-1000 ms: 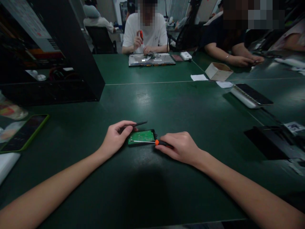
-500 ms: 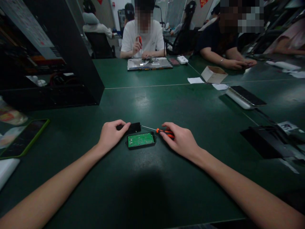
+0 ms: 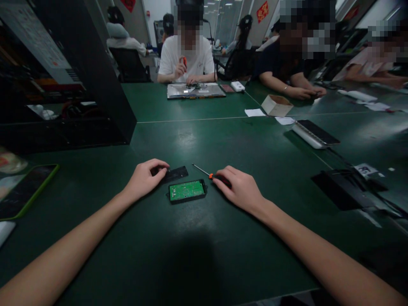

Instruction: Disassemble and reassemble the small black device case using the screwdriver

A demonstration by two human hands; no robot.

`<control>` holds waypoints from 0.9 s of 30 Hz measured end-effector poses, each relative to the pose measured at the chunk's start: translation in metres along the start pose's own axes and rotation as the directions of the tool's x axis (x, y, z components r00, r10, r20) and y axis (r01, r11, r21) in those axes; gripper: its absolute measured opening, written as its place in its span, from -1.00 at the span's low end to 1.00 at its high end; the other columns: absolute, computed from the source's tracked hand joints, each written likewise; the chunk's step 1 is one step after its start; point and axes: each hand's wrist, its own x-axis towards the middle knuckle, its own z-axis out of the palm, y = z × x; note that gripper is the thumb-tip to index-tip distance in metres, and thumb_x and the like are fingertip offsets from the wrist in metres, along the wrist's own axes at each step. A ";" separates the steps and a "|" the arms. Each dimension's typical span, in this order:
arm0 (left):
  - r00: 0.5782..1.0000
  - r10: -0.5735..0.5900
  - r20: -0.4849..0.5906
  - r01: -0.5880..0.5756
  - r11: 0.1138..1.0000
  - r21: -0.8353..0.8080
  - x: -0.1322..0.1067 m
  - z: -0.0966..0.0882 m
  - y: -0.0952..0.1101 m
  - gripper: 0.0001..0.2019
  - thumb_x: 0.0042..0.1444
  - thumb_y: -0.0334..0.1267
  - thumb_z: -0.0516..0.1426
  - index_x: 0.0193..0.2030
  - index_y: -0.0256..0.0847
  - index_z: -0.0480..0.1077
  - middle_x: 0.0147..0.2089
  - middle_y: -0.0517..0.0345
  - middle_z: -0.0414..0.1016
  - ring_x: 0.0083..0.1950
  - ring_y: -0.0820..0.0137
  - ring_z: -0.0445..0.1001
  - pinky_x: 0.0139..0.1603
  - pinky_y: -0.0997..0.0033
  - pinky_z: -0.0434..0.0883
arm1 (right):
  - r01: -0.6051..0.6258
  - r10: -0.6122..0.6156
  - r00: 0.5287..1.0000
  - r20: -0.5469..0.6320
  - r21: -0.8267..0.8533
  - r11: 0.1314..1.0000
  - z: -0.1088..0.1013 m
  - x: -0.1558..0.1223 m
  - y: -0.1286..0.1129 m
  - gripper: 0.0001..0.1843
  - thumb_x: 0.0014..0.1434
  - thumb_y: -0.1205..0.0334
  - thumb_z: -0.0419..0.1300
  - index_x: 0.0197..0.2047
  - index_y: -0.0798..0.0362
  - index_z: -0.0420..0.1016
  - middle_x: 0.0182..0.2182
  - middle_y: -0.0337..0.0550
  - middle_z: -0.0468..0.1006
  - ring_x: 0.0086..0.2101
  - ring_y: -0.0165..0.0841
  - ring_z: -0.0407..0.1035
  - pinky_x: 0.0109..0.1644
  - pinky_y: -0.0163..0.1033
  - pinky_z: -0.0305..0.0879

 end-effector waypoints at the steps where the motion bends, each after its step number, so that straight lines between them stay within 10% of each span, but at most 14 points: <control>1: 1.000 0.006 0.005 -0.006 1.000 0.008 0.000 0.000 0.000 -0.73 0.25 -0.09 0.15 -0.12 -0.20 0.60 -0.11 0.01 0.65 -0.19 0.23 0.57 -0.16 0.30 0.46 | 0.034 -0.034 0.999 -0.016 0.021 0.999 -0.001 0.000 0.000 -0.70 0.44 0.06 0.10 -0.04 0.09 0.53 -0.17 -0.02 0.59 -0.16 -0.21 0.49 -0.11 -0.13 0.42; 9: 0.994 0.109 0.028 -0.111 0.990 0.081 0.002 0.006 -0.003 -0.77 0.29 -0.13 0.14 -0.21 -0.19 0.57 -0.12 0.02 0.61 -0.12 0.21 0.56 -0.03 0.23 0.46 | 0.317 -0.322 0.945 0.054 0.084 0.945 -0.002 0.010 -0.027 -0.26 0.29 -0.14 0.25 0.34 0.18 0.27 0.23 0.26 0.43 0.19 0.01 0.33 0.22 0.19 0.32; 18: 0.998 0.064 -0.019 -0.062 0.996 0.070 -0.001 0.005 -0.001 -0.73 0.28 -0.03 0.15 -0.13 -0.15 0.58 -0.13 0.03 0.66 -0.13 0.17 0.60 -0.09 0.26 0.50 | 0.207 -0.219 0.968 0.122 0.100 0.973 0.000 -0.009 -0.069 -0.54 0.31 0.12 0.27 0.18 0.19 0.44 0.00 0.13 0.57 -0.08 -0.08 0.43 0.00 0.07 0.44; 22: 0.997 0.029 -0.065 -0.026 0.999 0.033 -0.004 0.002 0.001 -0.68 0.27 0.05 0.16 -0.10 -0.12 0.58 -0.16 0.05 0.68 -0.23 0.19 0.60 -0.29 0.34 0.49 | 0.180 -0.177 0.984 -0.034 0.232 0.956 -0.021 -0.008 -0.049 -0.60 0.31 0.17 0.26 0.17 0.07 0.43 -0.02 0.04 0.55 -0.07 -0.16 0.41 0.00 -0.02 0.44; 27: 0.993 0.022 -0.119 -0.021 1.000 0.009 -0.005 0.000 0.005 -0.64 0.25 0.08 0.15 -0.07 -0.13 0.58 -0.13 0.01 0.67 -0.21 0.15 0.61 -0.38 0.34 0.47 | -0.062 0.053 0.924 -0.379 -0.009 0.998 -0.069 0.003 0.030 -0.59 0.30 0.11 0.24 0.16 0.07 0.47 -0.04 0.10 0.55 -0.06 -0.05 0.44 0.01 0.06 0.41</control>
